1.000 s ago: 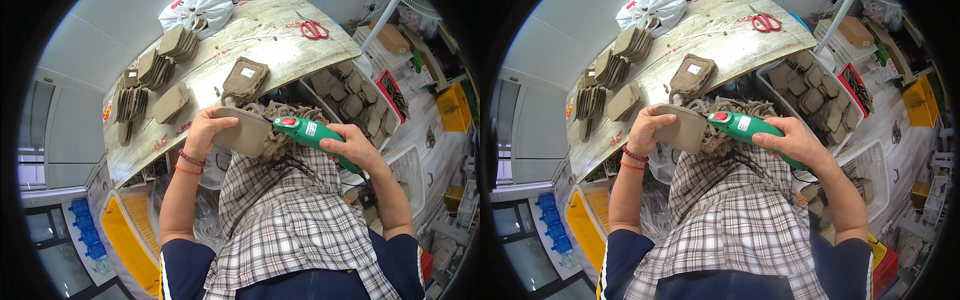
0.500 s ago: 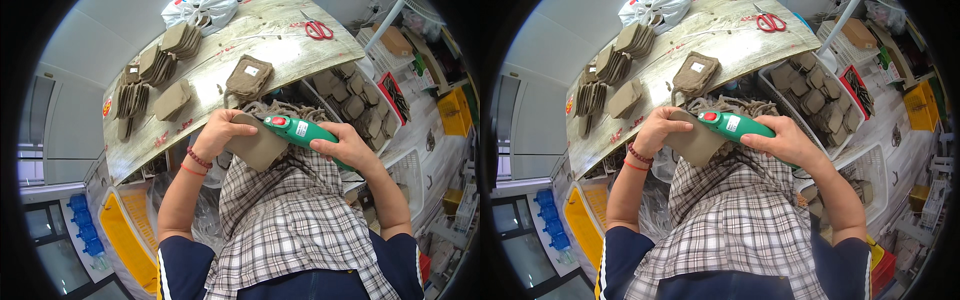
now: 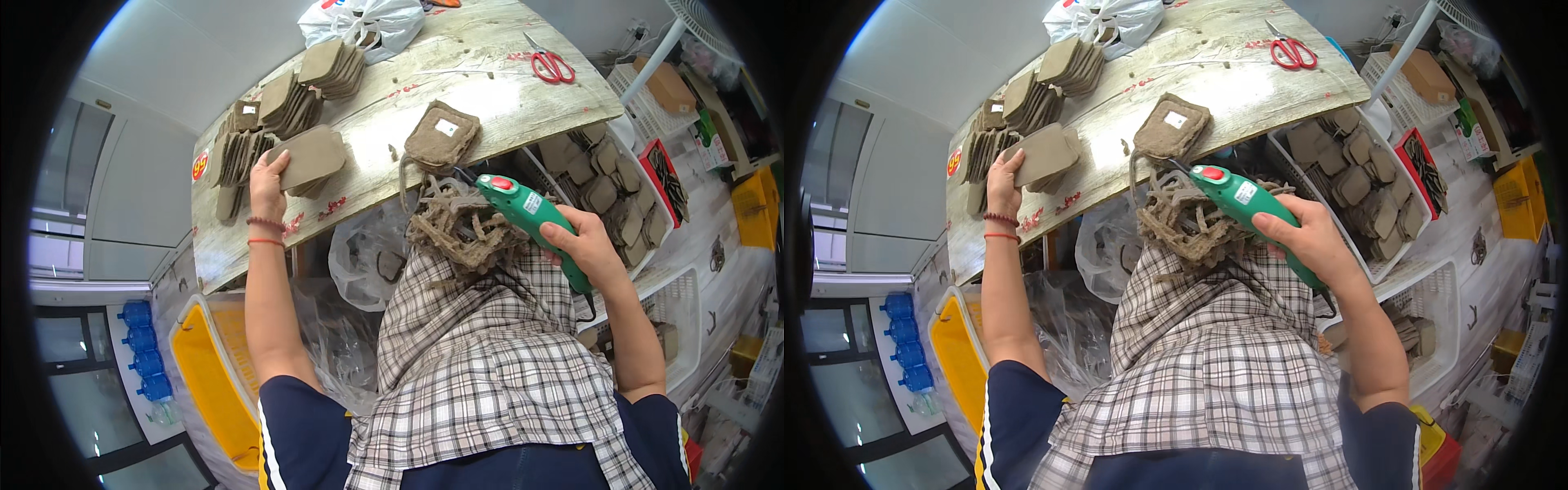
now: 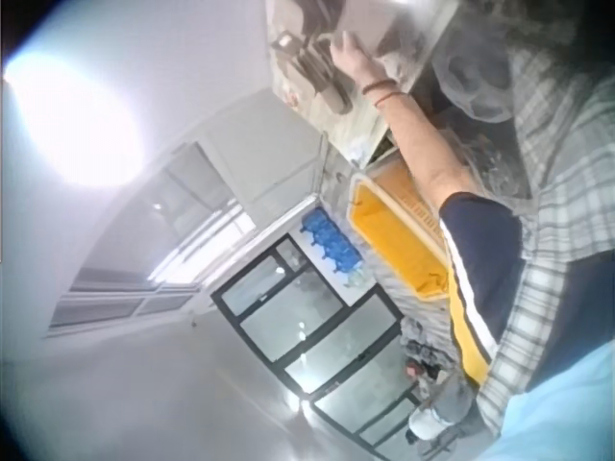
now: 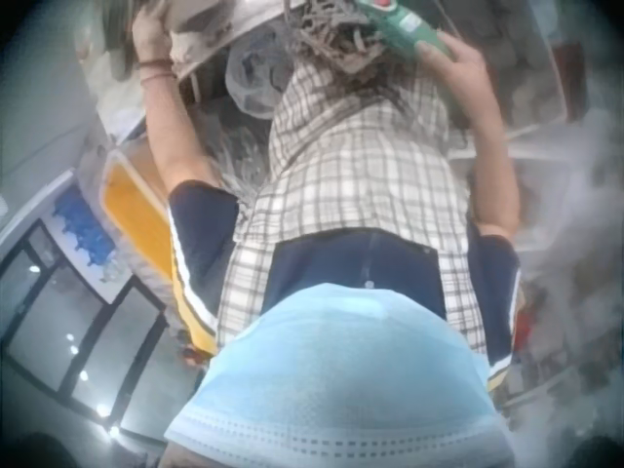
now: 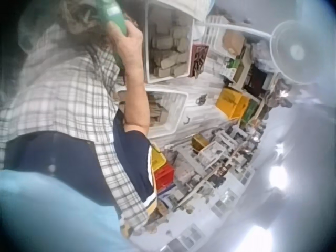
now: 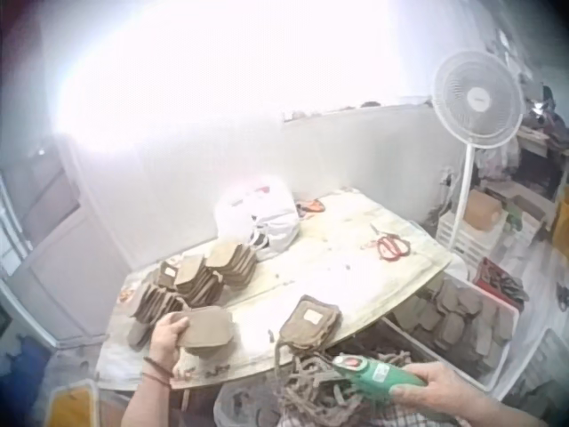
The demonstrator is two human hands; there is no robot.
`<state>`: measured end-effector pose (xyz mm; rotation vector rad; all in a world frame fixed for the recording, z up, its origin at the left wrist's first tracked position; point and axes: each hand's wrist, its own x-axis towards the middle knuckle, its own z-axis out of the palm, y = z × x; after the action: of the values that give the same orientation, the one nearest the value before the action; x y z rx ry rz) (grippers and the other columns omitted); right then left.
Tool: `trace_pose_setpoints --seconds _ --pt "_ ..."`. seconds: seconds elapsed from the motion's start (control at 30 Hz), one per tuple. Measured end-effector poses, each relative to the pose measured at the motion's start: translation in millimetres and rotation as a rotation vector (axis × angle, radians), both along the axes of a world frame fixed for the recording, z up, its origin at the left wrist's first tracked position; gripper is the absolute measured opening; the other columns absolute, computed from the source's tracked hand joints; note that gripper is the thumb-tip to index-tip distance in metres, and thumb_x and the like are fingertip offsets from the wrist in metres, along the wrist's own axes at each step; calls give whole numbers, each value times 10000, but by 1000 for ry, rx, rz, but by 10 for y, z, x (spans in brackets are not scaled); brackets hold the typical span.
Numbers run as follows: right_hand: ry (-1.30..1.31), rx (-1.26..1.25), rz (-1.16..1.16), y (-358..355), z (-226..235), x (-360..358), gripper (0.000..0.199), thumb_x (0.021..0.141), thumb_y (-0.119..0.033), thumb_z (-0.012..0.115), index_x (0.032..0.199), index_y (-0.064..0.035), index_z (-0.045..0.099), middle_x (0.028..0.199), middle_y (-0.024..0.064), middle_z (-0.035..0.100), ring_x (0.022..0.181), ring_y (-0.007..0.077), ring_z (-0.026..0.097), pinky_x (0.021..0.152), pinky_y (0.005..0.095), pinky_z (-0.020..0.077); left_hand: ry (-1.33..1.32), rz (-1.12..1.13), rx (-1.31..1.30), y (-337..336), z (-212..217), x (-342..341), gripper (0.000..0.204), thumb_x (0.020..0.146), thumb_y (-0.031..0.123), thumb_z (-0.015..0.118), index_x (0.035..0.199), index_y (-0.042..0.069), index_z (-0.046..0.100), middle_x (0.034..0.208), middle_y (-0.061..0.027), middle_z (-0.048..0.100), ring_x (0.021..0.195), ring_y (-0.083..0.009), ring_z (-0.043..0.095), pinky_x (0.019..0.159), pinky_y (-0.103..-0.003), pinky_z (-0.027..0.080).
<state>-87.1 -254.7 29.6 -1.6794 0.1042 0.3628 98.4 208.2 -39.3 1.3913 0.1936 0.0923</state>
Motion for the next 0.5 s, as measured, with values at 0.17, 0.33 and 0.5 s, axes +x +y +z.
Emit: trace_pose_setpoints --seconds 0.17,0.33,0.5 --pt "35 -76 -92 -257 -71 -195 342 899 -319 653 975 14 629 708 20 568 604 70 538 524 233 438 -385 381 1563 -685 52 31 577 716 132 741 1265 100 568 1340 -133 477 1277 -294 395 1057 -495 280" --pt "38 -41 -153 -316 -181 -290 359 900 -345 651 977 4 621 707 19 571 605 73 543 536 233 455 -728 -77 1305 -2187 -174 -203 455 746 276 749 1082 -6 625 1153 -188 591 1127 -328 527 976 -439 387" --pt "4 -32 -167 -315 -187 -359 347 908 -333 642 962 7 605 710 22 569 598 78 543 543 234 460 -391 -289 1448 -2475 -249 -169 485 793 274 637 1123 -72 558 1096 -220 588 1060 -356 544 902 -455 422"
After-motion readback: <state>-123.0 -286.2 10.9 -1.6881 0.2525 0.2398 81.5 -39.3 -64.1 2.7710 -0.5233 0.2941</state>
